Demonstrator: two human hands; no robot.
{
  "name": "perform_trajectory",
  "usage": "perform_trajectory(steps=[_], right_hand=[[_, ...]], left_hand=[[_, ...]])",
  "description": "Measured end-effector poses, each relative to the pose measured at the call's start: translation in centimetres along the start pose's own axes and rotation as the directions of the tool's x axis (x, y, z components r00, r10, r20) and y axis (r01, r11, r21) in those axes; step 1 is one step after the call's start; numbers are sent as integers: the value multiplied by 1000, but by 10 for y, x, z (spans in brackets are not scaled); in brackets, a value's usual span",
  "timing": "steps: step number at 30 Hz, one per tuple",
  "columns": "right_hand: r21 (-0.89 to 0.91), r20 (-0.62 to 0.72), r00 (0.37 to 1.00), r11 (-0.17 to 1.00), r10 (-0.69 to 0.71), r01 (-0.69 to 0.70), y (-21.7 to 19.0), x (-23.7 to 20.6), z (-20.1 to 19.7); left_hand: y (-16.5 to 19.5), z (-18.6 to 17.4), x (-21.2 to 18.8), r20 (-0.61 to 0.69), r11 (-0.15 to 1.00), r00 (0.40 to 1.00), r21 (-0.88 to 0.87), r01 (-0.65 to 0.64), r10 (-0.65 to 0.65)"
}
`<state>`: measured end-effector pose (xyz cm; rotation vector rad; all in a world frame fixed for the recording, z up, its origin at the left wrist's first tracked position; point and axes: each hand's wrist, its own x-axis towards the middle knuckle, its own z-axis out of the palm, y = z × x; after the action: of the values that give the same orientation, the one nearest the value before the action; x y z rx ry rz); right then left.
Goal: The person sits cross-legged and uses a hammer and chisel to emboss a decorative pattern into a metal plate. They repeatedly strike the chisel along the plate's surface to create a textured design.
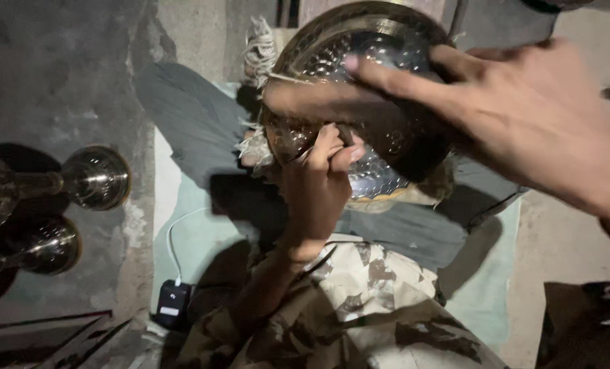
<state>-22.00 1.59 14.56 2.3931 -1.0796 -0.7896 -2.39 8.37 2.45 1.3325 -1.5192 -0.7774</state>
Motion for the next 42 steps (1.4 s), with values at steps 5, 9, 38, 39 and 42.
perform_trajectory(steps=[5,9,38,39,42], right_hand=[[-30,-59,998,999,15,-16,1,-5,6],[520,-197,954,849,226,-93,-3,-16,23],[949,-100,508,235,856,-209,-136,-93,107],[930,-103,562,280,821,-238,-133,-90,106],[940,-87,651,279,754,-198,-109,-89,94]], left_hand=[[1,-4,6,63,1000,998,-13,-26,27],[-4,-6,10,111,996,990,-4,-88,88],[-36,22,90,834,917,477,-80,-392,277],[-38,22,89,814,905,483,-114,-409,321],[-44,22,85,739,898,550,-171,-406,389]])
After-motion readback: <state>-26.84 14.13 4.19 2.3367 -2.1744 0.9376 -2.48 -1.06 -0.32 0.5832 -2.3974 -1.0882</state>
